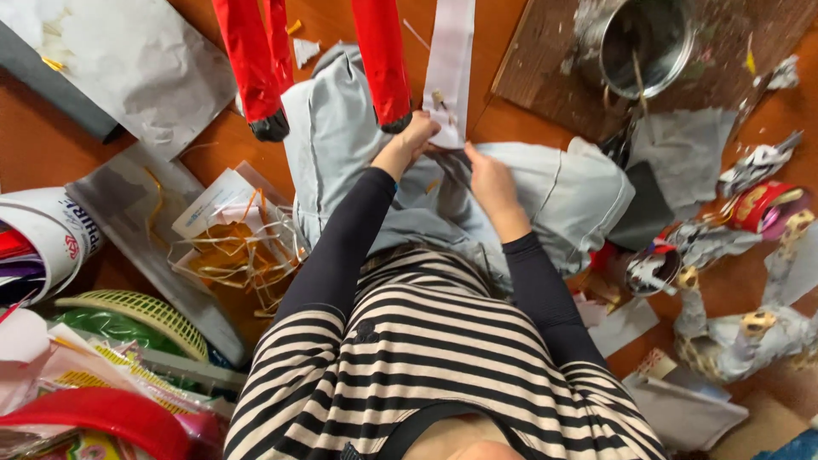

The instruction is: The person is decorating a bamboo and paper giraffe sculpture by gluing red and white paper strips onto its frame.

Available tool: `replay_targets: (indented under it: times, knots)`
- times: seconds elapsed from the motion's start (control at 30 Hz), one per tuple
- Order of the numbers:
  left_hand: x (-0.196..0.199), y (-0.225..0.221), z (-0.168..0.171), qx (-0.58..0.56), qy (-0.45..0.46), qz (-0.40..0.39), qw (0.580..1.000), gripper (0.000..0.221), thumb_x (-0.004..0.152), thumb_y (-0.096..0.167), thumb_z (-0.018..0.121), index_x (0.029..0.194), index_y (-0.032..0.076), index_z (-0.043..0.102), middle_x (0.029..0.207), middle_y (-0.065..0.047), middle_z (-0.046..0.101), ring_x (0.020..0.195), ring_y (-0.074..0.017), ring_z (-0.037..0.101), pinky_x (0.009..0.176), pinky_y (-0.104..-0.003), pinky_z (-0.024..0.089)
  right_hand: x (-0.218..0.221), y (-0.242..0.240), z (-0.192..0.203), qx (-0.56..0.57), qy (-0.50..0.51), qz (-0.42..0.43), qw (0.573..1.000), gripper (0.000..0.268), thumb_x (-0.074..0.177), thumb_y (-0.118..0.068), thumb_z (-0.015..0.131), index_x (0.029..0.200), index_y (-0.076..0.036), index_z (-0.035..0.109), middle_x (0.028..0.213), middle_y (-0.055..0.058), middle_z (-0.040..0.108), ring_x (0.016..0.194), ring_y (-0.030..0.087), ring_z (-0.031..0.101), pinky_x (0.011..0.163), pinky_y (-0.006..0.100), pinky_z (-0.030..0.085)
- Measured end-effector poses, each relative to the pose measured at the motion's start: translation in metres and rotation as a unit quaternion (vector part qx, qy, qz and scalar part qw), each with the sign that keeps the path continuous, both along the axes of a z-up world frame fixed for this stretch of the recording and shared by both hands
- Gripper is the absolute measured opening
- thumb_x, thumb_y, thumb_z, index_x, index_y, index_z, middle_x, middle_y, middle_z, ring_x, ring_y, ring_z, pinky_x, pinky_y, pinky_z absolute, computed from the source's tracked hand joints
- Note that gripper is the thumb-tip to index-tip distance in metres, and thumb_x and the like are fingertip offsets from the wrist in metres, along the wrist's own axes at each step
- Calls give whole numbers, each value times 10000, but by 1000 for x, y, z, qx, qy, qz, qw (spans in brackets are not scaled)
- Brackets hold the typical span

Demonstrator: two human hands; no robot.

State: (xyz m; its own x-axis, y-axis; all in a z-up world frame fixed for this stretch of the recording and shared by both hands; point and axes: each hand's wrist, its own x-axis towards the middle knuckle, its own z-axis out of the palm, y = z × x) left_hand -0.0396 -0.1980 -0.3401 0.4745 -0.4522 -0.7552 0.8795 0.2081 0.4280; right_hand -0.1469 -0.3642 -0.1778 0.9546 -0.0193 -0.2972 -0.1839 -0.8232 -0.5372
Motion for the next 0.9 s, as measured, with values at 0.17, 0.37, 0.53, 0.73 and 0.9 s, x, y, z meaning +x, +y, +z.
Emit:
replay_targets:
  times: [0.17,0.37,0.53,0.73,0.9]
  knots:
    - [-1,8,26,-21,8,4,1000,316,846,-97,510,1150,-81,595,1108,-202,665,989,-391,720,810,-563,652,-2,-14,41,-8,-99,-43,994,303,1054,-76,577,1344,-109,660,979,215,677,883,422,662,748,522,530]
    - [5,13,28,-61,24,38,997,239,903,-9,506,1121,-70,581,1109,-178,638,1009,-362,707,836,-562,631,-45,2,80,-4,-74,-26,997,360,985,-39,638,1327,-132,701,933,204,662,831,421,655,701,502,524]
    - [5,12,14,-71,51,77,993,179,984,82,526,1102,-49,493,1079,-130,531,986,-353,658,854,-612,637,-64,24,83,5,-6,-64,998,326,981,-65,648,1288,-140,727,869,218,685,777,421,669,686,497,527]
    - [7,10,16,-102,72,67,990,320,973,179,462,1186,-47,536,1137,-159,630,1031,-358,683,891,-572,612,-65,31,88,131,30,-129,982,320,991,-73,606,1299,-103,688,980,252,700,807,392,722,676,432,549]
    - [6,13,29,-76,63,78,992,342,969,154,442,1228,-53,526,1181,-141,633,1091,-336,683,929,-616,620,-76,-2,87,52,71,-159,983,327,999,-88,583,1302,-130,699,915,242,714,775,376,729,698,440,548]
